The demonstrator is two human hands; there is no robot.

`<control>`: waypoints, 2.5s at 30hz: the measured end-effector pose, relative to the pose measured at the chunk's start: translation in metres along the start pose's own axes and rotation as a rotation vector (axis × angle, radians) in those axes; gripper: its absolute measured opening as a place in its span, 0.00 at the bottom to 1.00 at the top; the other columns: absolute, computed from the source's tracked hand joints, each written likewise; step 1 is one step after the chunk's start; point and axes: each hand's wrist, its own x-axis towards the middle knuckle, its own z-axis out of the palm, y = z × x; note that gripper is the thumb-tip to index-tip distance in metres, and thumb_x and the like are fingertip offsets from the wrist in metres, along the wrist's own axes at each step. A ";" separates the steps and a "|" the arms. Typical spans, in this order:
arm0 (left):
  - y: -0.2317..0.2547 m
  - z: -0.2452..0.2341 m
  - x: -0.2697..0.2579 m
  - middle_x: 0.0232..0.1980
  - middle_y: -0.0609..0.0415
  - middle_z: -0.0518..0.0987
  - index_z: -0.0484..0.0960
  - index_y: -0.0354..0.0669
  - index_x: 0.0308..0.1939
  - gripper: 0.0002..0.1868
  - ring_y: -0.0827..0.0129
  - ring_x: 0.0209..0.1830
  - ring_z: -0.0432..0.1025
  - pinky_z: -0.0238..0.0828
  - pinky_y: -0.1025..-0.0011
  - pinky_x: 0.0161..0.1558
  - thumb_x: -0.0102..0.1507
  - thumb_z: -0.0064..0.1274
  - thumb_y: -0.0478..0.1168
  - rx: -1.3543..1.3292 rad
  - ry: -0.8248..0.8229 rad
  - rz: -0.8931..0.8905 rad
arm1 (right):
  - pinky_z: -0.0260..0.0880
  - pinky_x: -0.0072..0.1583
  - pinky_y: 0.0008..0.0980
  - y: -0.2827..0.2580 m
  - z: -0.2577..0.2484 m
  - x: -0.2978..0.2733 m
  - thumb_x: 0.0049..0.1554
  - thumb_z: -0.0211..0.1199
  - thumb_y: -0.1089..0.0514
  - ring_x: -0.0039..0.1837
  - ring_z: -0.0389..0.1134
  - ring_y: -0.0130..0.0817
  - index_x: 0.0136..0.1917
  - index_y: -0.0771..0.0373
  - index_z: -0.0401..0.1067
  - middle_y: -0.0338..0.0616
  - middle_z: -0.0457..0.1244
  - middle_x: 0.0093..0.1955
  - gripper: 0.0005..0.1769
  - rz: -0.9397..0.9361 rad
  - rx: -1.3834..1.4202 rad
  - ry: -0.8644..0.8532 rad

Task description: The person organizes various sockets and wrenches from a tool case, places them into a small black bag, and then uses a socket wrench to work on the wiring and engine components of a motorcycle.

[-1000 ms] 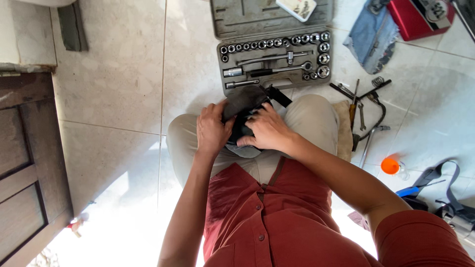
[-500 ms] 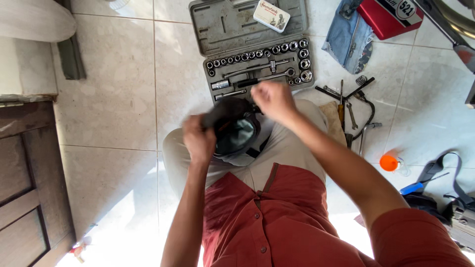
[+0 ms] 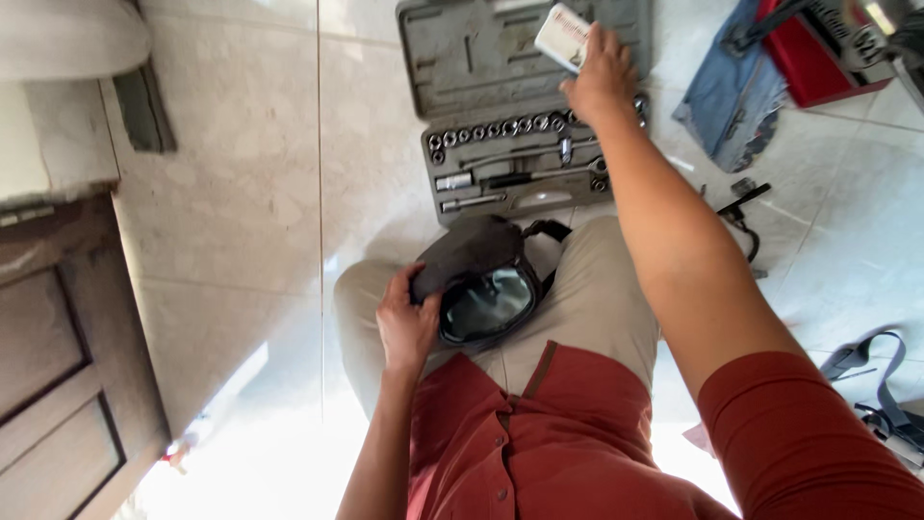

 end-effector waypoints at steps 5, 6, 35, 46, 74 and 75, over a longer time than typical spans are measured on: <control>-0.011 0.010 0.023 0.34 0.43 0.84 0.84 0.41 0.49 0.14 0.55 0.33 0.81 0.75 0.64 0.37 0.61 0.60 0.40 -0.002 -0.009 -0.095 | 0.66 0.70 0.42 0.045 0.048 0.017 0.62 0.65 0.48 0.68 0.64 0.41 0.64 0.54 0.68 0.40 0.60 0.65 0.20 0.039 -0.224 0.021; -0.013 0.013 0.024 0.35 0.43 0.84 0.84 0.42 0.49 0.13 0.55 0.33 0.81 0.75 0.64 0.37 0.62 0.60 0.40 -0.010 -0.010 -0.100 | 0.70 0.69 0.38 0.055 0.057 0.013 0.65 0.59 0.48 0.66 0.67 0.35 0.59 0.47 0.71 0.33 0.63 0.63 0.10 0.025 -0.260 0.049; -0.024 0.044 -0.026 0.43 0.47 0.81 0.79 0.36 0.51 0.11 0.61 0.44 0.77 0.76 0.61 0.51 0.65 0.53 0.34 0.315 0.013 0.401 | 0.72 0.55 0.42 -0.069 -0.012 -0.092 0.60 0.71 0.49 0.57 0.69 0.41 0.73 0.63 0.61 0.51 0.65 0.59 0.35 -0.218 0.535 0.330; 0.009 0.038 0.010 0.34 0.52 0.82 0.80 0.32 0.47 0.08 0.75 0.30 0.71 0.69 0.72 0.33 0.70 0.49 0.35 -0.057 0.065 0.040 | 0.66 0.58 0.44 -0.059 -0.122 -0.317 0.42 0.70 0.49 0.53 0.67 0.45 0.58 0.58 0.79 0.47 0.66 0.51 0.29 -0.582 0.708 -0.045; 0.096 0.112 -0.112 0.64 0.42 0.71 0.69 0.34 0.66 0.24 0.51 0.66 0.65 0.62 0.55 0.69 0.69 0.58 0.37 0.163 -0.111 0.896 | 0.62 0.59 0.54 0.266 0.052 -0.288 0.53 0.69 0.44 0.57 0.66 0.50 0.49 0.59 0.76 0.49 0.69 0.49 0.19 0.704 0.158 0.054; 0.104 0.122 -0.115 0.64 0.42 0.72 0.69 0.34 0.65 0.24 0.50 0.67 0.66 0.61 0.54 0.68 0.68 0.58 0.37 0.178 -0.134 0.953 | 0.62 0.60 0.53 0.272 0.053 -0.288 0.55 0.68 0.45 0.57 0.67 0.49 0.48 0.59 0.77 0.49 0.69 0.48 0.17 0.634 0.117 0.026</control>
